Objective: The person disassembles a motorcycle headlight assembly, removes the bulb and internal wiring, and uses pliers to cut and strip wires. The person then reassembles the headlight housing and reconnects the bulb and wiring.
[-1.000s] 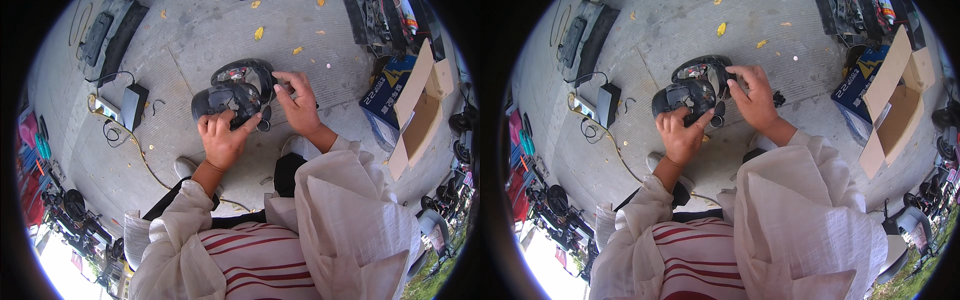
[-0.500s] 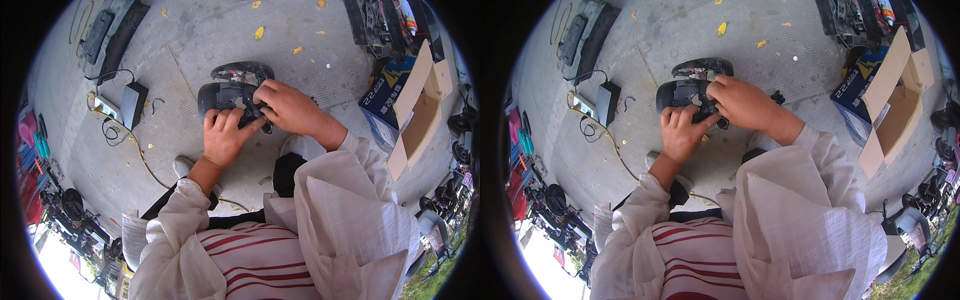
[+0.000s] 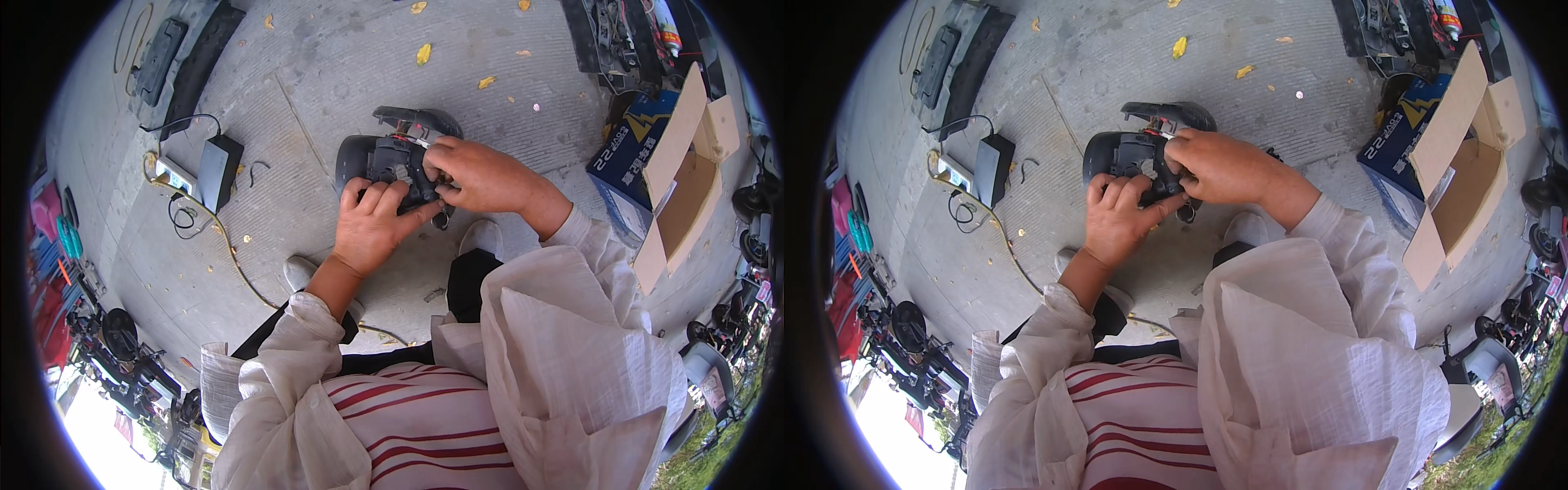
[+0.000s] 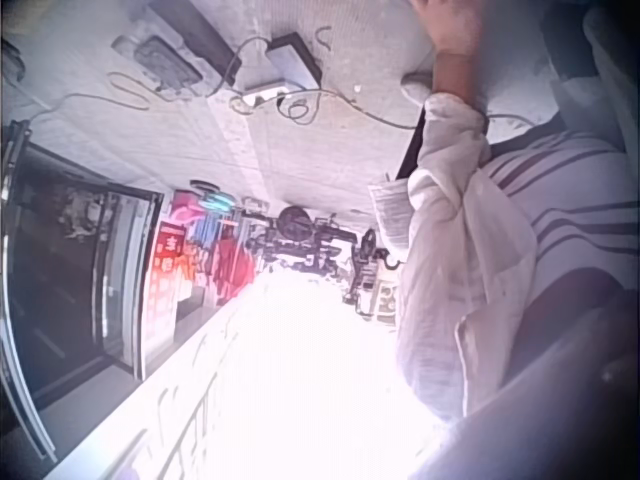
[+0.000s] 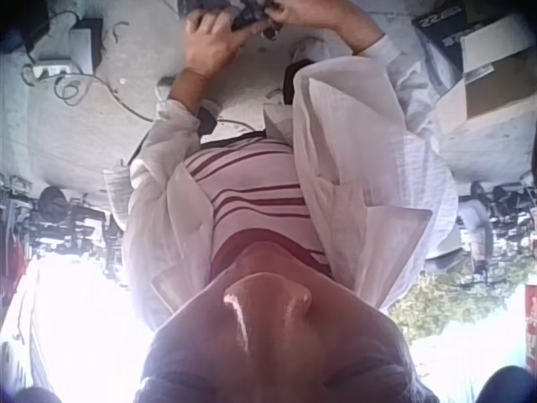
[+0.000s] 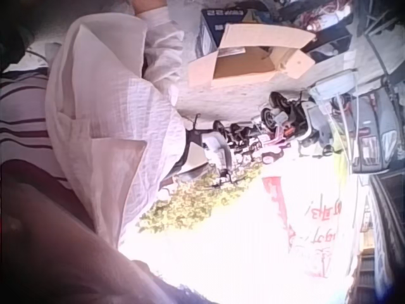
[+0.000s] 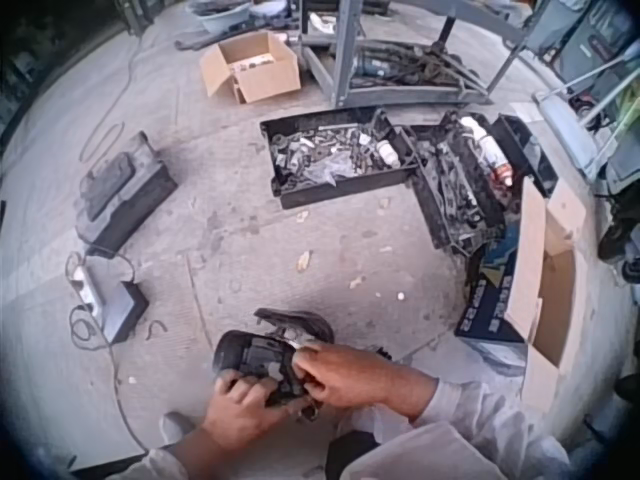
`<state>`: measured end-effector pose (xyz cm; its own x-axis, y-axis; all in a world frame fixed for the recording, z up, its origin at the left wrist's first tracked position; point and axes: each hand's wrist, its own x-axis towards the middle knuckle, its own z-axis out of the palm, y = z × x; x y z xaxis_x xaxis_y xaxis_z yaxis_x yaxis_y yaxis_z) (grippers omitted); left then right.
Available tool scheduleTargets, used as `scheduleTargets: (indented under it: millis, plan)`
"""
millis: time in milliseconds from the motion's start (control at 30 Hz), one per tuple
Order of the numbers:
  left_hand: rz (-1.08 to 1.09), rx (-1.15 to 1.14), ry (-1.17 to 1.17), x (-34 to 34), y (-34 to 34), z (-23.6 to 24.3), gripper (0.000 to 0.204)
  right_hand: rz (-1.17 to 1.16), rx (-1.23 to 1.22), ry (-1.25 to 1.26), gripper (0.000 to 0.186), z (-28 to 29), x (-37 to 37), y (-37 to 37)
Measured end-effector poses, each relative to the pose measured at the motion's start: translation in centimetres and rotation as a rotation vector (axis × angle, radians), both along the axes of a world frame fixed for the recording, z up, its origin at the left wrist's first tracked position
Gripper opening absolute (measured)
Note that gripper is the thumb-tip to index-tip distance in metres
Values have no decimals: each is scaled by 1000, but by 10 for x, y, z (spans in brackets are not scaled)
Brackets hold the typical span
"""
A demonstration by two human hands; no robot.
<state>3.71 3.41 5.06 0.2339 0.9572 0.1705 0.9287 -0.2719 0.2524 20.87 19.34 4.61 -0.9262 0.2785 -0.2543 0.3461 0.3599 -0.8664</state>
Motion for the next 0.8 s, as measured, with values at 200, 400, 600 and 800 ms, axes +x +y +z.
scheduleTargets:
  millis: [200, 400, 600, 800]
  plan:
    - [53, -30, -56, -2, -2, -1, 37, -206, -160, 38, 17, -1, 0, -6]
    - [105, -4, -40, 0, 3, 5, 44, -572, -239, -10, 14, -5, 3, -30]
    - [114, 9, -6, 7, 5, 9, 38, -674, -192, -109, 14, 5, 4, -38]
    - [108, 39, 44, 12, 7, 10, 34, -786, -346, -212, 18, 9, 4, -39]
